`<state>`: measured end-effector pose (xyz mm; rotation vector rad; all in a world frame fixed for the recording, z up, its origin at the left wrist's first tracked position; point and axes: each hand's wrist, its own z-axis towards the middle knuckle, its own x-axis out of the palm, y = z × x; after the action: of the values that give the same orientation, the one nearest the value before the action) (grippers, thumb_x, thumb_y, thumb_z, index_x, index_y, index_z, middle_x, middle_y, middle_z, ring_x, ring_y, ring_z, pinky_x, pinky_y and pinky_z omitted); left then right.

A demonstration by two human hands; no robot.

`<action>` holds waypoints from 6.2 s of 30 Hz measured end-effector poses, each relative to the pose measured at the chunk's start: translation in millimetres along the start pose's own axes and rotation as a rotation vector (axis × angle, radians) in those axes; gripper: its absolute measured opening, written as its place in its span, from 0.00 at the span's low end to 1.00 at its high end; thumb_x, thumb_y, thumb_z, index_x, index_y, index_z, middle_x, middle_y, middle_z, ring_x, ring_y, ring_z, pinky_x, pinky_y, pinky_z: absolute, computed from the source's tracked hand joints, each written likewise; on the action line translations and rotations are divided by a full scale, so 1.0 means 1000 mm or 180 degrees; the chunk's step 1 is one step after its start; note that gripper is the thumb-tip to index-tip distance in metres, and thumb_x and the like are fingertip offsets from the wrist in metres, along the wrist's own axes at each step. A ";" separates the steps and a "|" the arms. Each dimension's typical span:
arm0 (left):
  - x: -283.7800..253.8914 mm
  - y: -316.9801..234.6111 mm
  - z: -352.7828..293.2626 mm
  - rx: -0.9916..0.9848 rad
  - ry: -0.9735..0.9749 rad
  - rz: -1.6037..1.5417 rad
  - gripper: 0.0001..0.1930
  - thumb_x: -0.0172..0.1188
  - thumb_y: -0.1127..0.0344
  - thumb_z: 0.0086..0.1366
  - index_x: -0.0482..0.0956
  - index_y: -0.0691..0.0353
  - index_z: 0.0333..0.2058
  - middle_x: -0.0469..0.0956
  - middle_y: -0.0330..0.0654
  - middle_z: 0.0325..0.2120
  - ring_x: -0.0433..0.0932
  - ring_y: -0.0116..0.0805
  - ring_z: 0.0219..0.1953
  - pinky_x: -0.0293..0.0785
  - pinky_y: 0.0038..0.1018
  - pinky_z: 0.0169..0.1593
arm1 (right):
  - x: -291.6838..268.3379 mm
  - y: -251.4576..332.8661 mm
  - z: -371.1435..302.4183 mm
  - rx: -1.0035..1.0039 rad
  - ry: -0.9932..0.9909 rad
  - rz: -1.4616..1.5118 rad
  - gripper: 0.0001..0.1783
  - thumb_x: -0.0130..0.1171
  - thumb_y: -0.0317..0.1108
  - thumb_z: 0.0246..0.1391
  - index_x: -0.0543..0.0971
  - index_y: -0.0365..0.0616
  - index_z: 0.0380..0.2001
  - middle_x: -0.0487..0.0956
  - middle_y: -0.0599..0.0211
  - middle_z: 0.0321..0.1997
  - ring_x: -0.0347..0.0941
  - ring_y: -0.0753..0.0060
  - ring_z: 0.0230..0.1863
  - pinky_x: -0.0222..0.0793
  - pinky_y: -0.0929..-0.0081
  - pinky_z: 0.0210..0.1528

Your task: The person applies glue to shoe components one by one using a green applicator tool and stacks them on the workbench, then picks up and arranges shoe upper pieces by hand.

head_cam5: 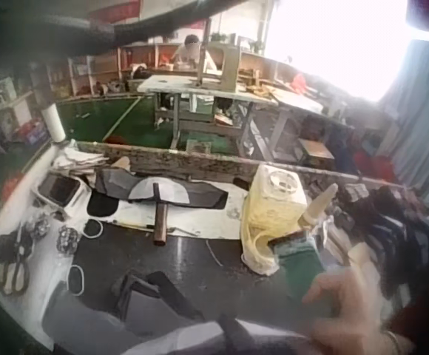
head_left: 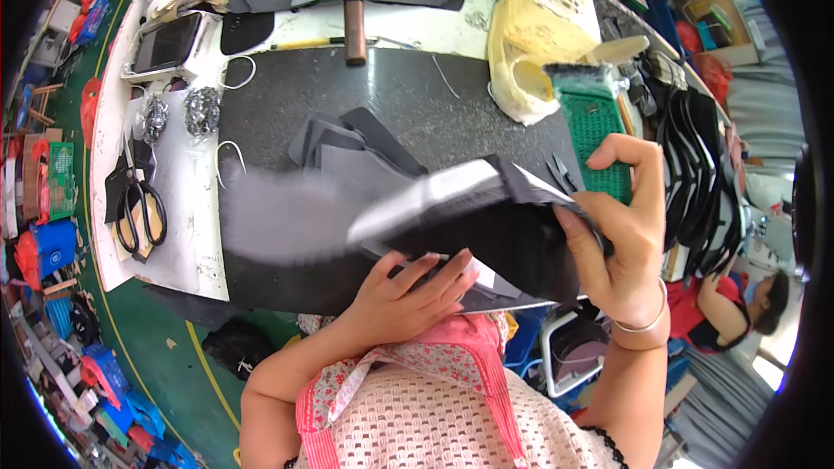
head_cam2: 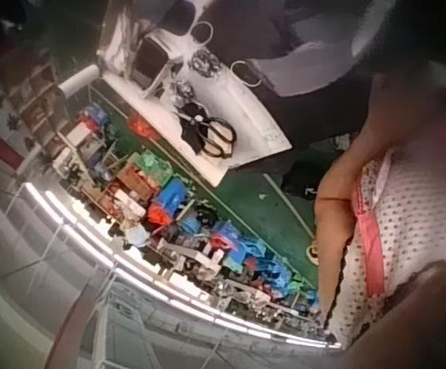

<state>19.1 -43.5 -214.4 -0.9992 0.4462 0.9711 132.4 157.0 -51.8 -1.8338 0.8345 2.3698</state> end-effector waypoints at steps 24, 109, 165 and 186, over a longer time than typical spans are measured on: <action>-0.050 0.313 0.149 -0.3317 -0.1664 -0.3103 0.14 0.63 0.75 0.60 0.74 0.75 0.43 0.79 0.49 0.39 0.80 0.39 0.39 0.81 0.35 0.45 | 0.210 -0.075 0.236 -0.0774 -0.0859 -0.1739 0.07 0.54 0.28 0.43 0.76 0.37 0.28 0.67 0.53 0.51 0.63 0.56 0.52 0.61 0.62 0.53; -0.002 -0.004 0.033 -0.0613 -0.0008 0.0393 0.15 0.70 0.62 0.49 0.82 0.51 0.38 0.70 0.47 0.48 0.67 0.41 0.43 0.60 0.37 0.48 | 0.005 -0.008 -0.018 -0.0439 -0.0455 -0.0893 0.11 0.61 0.21 0.36 0.78 0.35 0.29 0.64 0.54 0.42 0.64 0.55 0.42 0.62 0.64 0.45; 0.015 0.026 -0.008 0.0551 -0.0219 0.0659 0.15 0.60 0.65 0.56 0.84 0.49 0.43 0.74 0.31 0.43 0.68 0.27 0.40 0.64 0.26 0.41 | 0.141 -0.031 0.082 -0.0051 0.0650 0.2246 0.15 0.71 0.33 0.43 0.74 0.38 0.25 0.77 0.67 0.18 0.73 0.79 0.20 0.68 0.81 0.24; 0.016 0.026 -0.014 0.0642 0.0026 0.0864 0.14 0.61 0.64 0.56 0.84 0.45 0.43 0.74 0.31 0.41 0.66 0.31 0.41 0.62 0.30 0.44 | 0.050 -0.109 -0.042 0.0620 0.1536 0.1310 0.15 0.66 0.30 0.41 0.69 0.38 0.28 0.72 0.58 0.16 0.73 0.53 0.20 0.69 0.65 0.25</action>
<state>6.6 -43.3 -245.8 -0.7726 0.6857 1.1396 191.5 218.3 -146.5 -2.3688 1.5602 1.9382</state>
